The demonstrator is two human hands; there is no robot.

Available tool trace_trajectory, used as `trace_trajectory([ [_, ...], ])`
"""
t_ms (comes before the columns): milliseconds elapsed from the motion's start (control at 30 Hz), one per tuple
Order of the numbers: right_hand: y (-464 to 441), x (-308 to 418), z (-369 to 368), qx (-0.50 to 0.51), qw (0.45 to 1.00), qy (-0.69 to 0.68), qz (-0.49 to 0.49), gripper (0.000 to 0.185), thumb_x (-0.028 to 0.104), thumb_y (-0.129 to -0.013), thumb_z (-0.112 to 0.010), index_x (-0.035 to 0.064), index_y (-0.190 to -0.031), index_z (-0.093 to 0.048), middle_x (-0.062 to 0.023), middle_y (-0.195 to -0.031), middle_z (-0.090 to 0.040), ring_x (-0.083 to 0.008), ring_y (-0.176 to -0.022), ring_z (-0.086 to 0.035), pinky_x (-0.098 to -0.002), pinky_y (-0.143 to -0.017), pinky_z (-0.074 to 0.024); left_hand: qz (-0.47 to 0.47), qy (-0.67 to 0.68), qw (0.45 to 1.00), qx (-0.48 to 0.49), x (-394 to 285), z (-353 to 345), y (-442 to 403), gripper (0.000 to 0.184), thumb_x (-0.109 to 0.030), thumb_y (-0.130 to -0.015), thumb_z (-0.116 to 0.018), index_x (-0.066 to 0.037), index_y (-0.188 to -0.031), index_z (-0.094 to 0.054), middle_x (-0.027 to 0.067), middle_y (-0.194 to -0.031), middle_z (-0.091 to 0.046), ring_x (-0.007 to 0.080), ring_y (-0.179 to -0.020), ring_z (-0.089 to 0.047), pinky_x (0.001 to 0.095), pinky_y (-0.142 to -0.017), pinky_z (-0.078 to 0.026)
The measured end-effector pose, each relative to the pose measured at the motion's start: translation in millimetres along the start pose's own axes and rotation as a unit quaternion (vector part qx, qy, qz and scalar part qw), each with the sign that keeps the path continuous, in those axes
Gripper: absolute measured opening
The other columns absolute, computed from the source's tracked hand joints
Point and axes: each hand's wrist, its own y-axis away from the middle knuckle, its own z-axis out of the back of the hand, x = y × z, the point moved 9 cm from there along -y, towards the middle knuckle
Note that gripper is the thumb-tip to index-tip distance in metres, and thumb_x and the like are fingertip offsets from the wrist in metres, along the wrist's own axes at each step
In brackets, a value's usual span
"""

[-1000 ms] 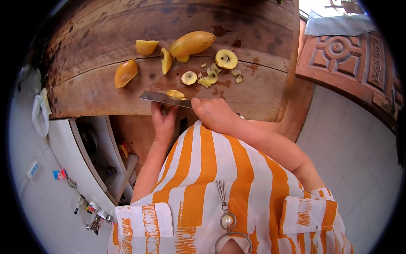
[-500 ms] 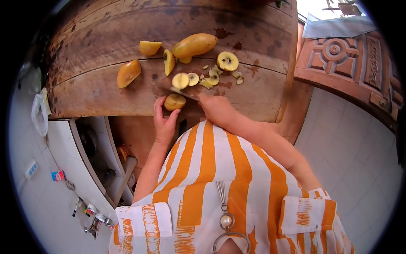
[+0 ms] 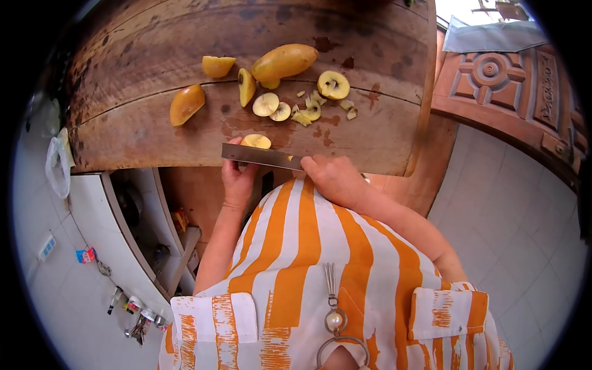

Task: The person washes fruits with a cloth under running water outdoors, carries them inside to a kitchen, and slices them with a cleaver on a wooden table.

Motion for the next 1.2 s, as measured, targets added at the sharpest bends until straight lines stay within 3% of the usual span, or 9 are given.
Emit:
trace_trajectory([
  [167, 2.3, -11.0, 0.8, 0.005, 1.0, -0.009, -0.012, 0.011, 0.0, -0.071, -0.051, 0.004, -0.079, -0.045, -0.0115, -0.069, -0.056, -0.029, -0.062, -0.057, -0.0381, -0.052, -0.0462, 0.114, 0.089, 0.99, -0.004, -9.7, -2.0, -5.3, 0.052, 0.008, -0.077, -0.058, -0.004, -0.124, -0.038, 0.0054, -0.12, -0.042, 0.0167, -0.106, -0.047, 0.0279, -0.089, -0.042],
  [400, -8.9, -3.4, -9.2, 0.041, 0.997, -0.053, -0.029, 0.006, 0.004, -0.075, -0.048, 0.0028, -0.081, -0.045, -0.0139, -0.073, -0.058, -0.0333, -0.069, -0.058, -0.0415, -0.057, -0.0468, 0.108, 0.162, 0.979, -0.061, -10.1, -5.2, 4.2, 0.051, 0.002, -0.08, -0.057, -0.006, -0.127, -0.037, 0.0053, -0.119, -0.046, 0.0165, -0.11, -0.044, 0.0295, -0.095, -0.034],
  [467, -11.7, -2.7, -6.6, -0.005, 0.997, -0.07, -0.014, 0.007, 0.006, -0.075, -0.05, 0.0041, -0.078, -0.044, -0.0131, -0.068, -0.057, -0.0327, -0.064, -0.057, -0.0418, -0.052, -0.0444, 0.057, 0.077, 0.995, -0.035, -16.4, -7.3, 2.9, 0.058, 0.0, -0.078, -0.062, -0.003, -0.127, -0.033, 0.0068, -0.12, -0.041, 0.0176, -0.11, -0.044, 0.0292, -0.092, -0.038],
  [600, -13.8, -2.8, -14.9, 0.01, 0.996, -0.084, -0.02, 0.007, 0.007, -0.076, -0.049, 0.0046, -0.078, -0.044, -0.0134, -0.069, -0.057, -0.0331, -0.063, -0.056, -0.0419, -0.052, -0.0443, 0.045, -0.083, 0.993, -0.069, -18.5, -3.2, 1.0, 0.06, -0.002, -0.077, -0.064, -0.002, -0.128, -0.033, 0.0063, -0.12, -0.041, 0.0173, -0.108, -0.045, 0.029, -0.092, -0.039],
  [700, -13.6, -2.5, -15.5, -0.003, 0.997, -0.081, -0.011, 0.007, 0.007, -0.076, -0.05, 0.0048, -0.078, -0.044, -0.0133, -0.069, -0.057, -0.0335, -0.063, -0.056, -0.0424, -0.052, -0.0441, 0.067, 0.0, 0.994, -0.085, -16.0, 4.8, -0.8, 0.053, -0.005, -0.083, -0.059, -0.003, -0.13, -0.035, 0.0069, -0.119, -0.046, 0.0164, -0.108, -0.046, 0.0286, -0.091, -0.039],
  [767, -10.4, -4.4, -20.3, 0.013, 0.997, -0.079, -0.02, 0.007, 0.006, -0.075, -0.051, 0.0048, -0.079, -0.044, -0.0134, -0.069, -0.057, -0.0335, -0.063, -0.056, -0.0427, -0.052, -0.0442, 0.095, 0.14, 0.982, -0.083, -17.0, 5.7, 0.4, 0.055, -0.007, -0.083, -0.06, -0.003, -0.131, -0.035, 0.0065, -0.12, -0.046, 0.0159, -0.107, -0.047, 0.0281, -0.091, -0.039],
  [1100, -18.8, -1.8, -24.2, 0.021, 0.996, -0.09, -0.02, 0.009, 0.003, -0.074, -0.049, 0.0034, -0.082, -0.043, -0.0154, -0.069, -0.057, -0.0354, -0.063, -0.056, -0.0444, -0.054, -0.0445, 0.104, 0.102, 0.984, -0.102, -16.3, 13.4, 1.9, 0.048, -0.01, -0.083, -0.063, -0.003, -0.126, -0.043, 0.0059, -0.117, -0.05, 0.0149, -0.105, -0.049, 0.0275, -0.091, -0.038],
  [1200, -24.5, 0.9, -24.8, 0.068, 0.992, -0.097, -0.032, 0.017, 0.003, -0.068, -0.054, 0.0, -0.08, -0.043, -0.0187, -0.071, -0.059, -0.0368, -0.068, -0.058, -0.0442, -0.057, -0.0462, 0.104, 0.13, 0.981, -0.099, -16.0, 11.7, 0.9, 0.048, -0.01, -0.082, -0.064, -0.003, -0.125, -0.044, 0.0063, -0.116, -0.05, 0.0152, -0.105, -0.048, 0.0275, -0.091, -0.038],
])
